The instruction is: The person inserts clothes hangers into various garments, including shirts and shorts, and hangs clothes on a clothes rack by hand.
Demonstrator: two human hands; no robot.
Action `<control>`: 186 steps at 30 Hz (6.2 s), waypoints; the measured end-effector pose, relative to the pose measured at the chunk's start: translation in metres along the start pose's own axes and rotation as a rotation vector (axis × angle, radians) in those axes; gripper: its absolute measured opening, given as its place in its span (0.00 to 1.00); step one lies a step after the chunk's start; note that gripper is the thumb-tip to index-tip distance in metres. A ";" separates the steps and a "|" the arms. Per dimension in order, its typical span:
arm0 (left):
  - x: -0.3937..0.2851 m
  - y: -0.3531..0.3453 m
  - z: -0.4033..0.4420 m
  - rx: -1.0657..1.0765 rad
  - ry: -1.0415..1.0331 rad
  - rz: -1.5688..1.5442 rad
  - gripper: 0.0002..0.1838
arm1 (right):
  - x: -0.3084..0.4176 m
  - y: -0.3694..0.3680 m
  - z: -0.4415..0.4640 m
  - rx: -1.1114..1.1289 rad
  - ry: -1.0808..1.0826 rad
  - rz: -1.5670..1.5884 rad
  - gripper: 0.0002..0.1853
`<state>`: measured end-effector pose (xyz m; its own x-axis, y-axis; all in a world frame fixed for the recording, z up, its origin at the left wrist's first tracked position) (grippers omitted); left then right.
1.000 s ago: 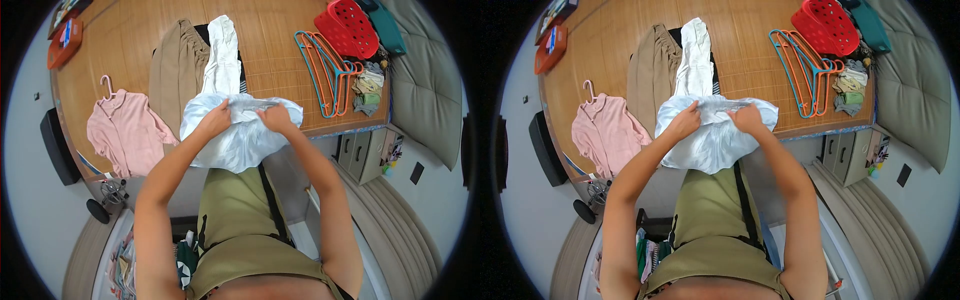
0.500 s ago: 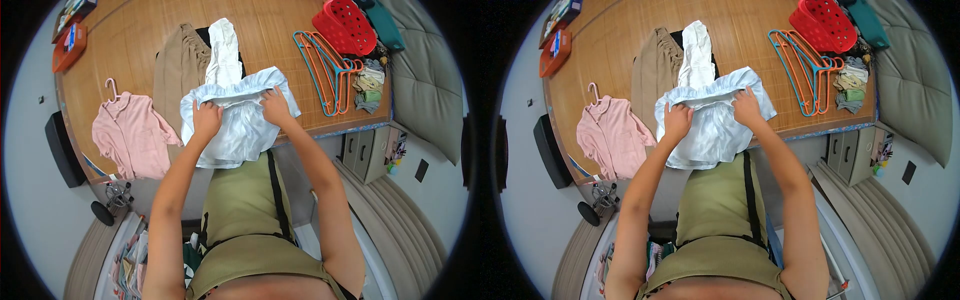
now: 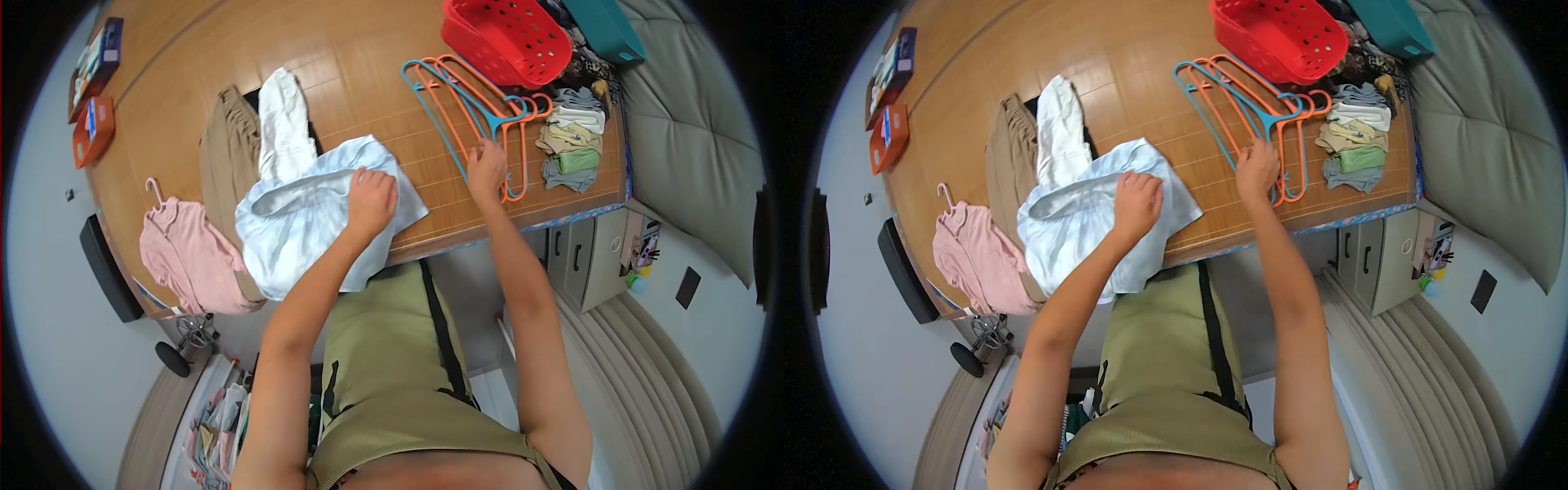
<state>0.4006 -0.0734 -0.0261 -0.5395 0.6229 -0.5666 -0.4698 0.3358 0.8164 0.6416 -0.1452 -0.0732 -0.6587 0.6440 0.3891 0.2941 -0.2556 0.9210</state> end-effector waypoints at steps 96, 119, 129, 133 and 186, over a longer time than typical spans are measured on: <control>0.124 0.234 -0.218 -0.248 0.378 0.130 0.23 | 0.295 0.031 -0.147 0.467 1.001 0.501 0.09; 0.371 0.298 -0.472 -1.070 1.301 -0.620 0.26 | 0.609 -0.203 -0.277 0.863 0.694 0.535 0.12; 0.452 0.356 -0.450 -0.906 1.304 0.097 0.28 | 0.666 -0.316 -0.280 0.716 0.720 0.570 0.14; 0.435 0.342 -0.428 -0.734 1.223 0.230 0.28 | 0.652 -0.312 -0.265 0.563 0.793 0.596 0.14; 0.060 0.078 -0.147 -0.285 1.062 -1.198 0.16 | 0.221 -0.005 -0.191 0.231 0.925 0.406 0.09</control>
<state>0.2289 -0.1133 -0.0124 0.0539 -0.6664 -0.7436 -0.9942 0.0334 -0.1020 0.3626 -0.1395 0.0124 -0.7261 -0.2908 0.6231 0.6742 -0.1227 0.7283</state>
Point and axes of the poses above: each hand's wrist, its own z-axis towards the middle knuckle, its own y-axis out of the back of the hand, x = y × z, the point moved 2 cm from there along z, towards the middle knuckle, and after that the axes turned 1 degree about -y, right-handed, at the moved point
